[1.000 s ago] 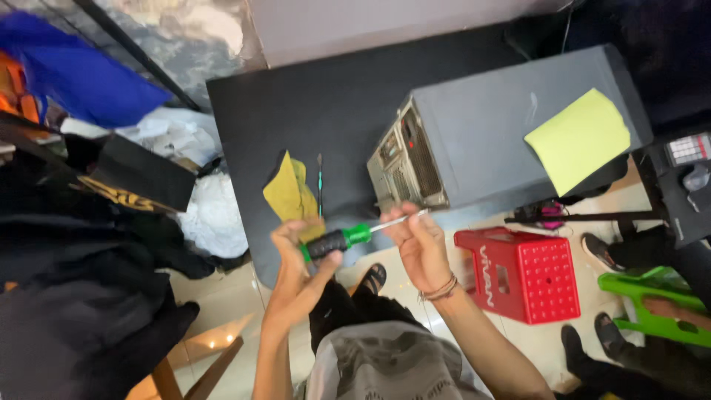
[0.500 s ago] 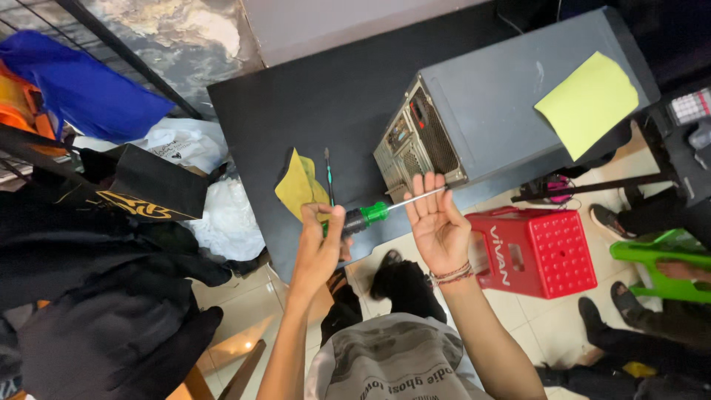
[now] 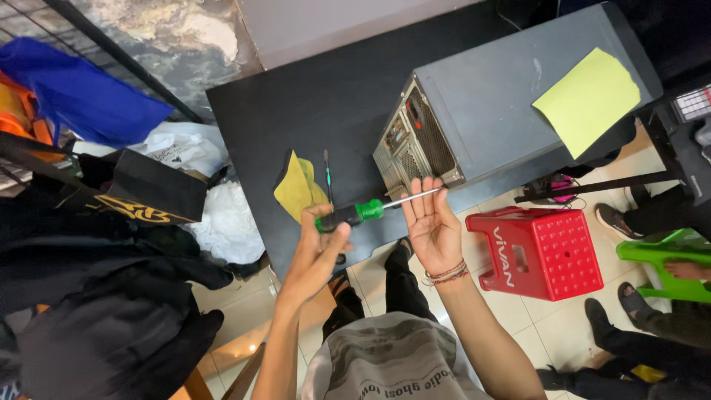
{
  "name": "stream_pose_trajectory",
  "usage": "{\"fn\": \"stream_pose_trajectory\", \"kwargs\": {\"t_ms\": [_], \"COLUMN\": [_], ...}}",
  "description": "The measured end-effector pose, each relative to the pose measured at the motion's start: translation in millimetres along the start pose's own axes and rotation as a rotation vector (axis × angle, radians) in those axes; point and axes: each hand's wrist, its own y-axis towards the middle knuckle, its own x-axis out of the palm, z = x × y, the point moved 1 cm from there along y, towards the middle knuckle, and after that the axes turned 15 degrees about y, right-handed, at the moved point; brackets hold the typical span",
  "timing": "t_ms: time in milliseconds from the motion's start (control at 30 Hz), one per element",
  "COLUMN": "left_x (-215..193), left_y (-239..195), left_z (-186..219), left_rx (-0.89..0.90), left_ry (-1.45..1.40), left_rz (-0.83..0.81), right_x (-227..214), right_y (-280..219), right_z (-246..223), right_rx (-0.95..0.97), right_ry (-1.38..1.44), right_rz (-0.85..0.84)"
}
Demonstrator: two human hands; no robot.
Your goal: The person uses a screwdriver to remove screws from the side panel of a computer tower. They then detach the panel, set it aside, and proceed to remove the top cover of the computer case.
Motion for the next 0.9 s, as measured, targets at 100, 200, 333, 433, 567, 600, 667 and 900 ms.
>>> {"fn": "stream_pose_trajectory", "kwargs": {"t_ms": [100, 200, 333, 433, 567, 600, 667, 900], "left_x": [9, 15, 18, 20, 22, 22, 24, 29], "left_y": [1, 4, 8, 10, 10, 10, 10, -3], "left_z": [-5, -7, -33, -32, -30, -30, -39, -49], "left_rx": [0.208, 0.188, 0.053, -0.043, -0.119, -0.125, -0.116, -0.153], "left_ry": [-0.056, -0.041, -0.031, -0.028, -0.013, -0.008, -0.014, 0.004], "left_rz": [-0.018, 0.1, 0.25, 0.253, 0.261, 0.26, 0.253, 0.214], "right_x": [3, 2, -9, -11, -4, -2, -5, -20], "right_y": [-1, -3, 4, 7, -3, -5, -2, 5], "right_z": [0, -3, -8, -10, -9, -8, -9, -13], "right_rx": [0.018, 0.047, 0.061, 0.077, 0.086, 0.09, 0.099, 0.05], "right_ry": [0.011, -0.006, -0.015, -0.014, -0.024, -0.024, -0.027, -0.093], "right_rz": [-0.006, 0.008, 0.008, 0.001, 0.012, 0.016, 0.015, 0.032]}}
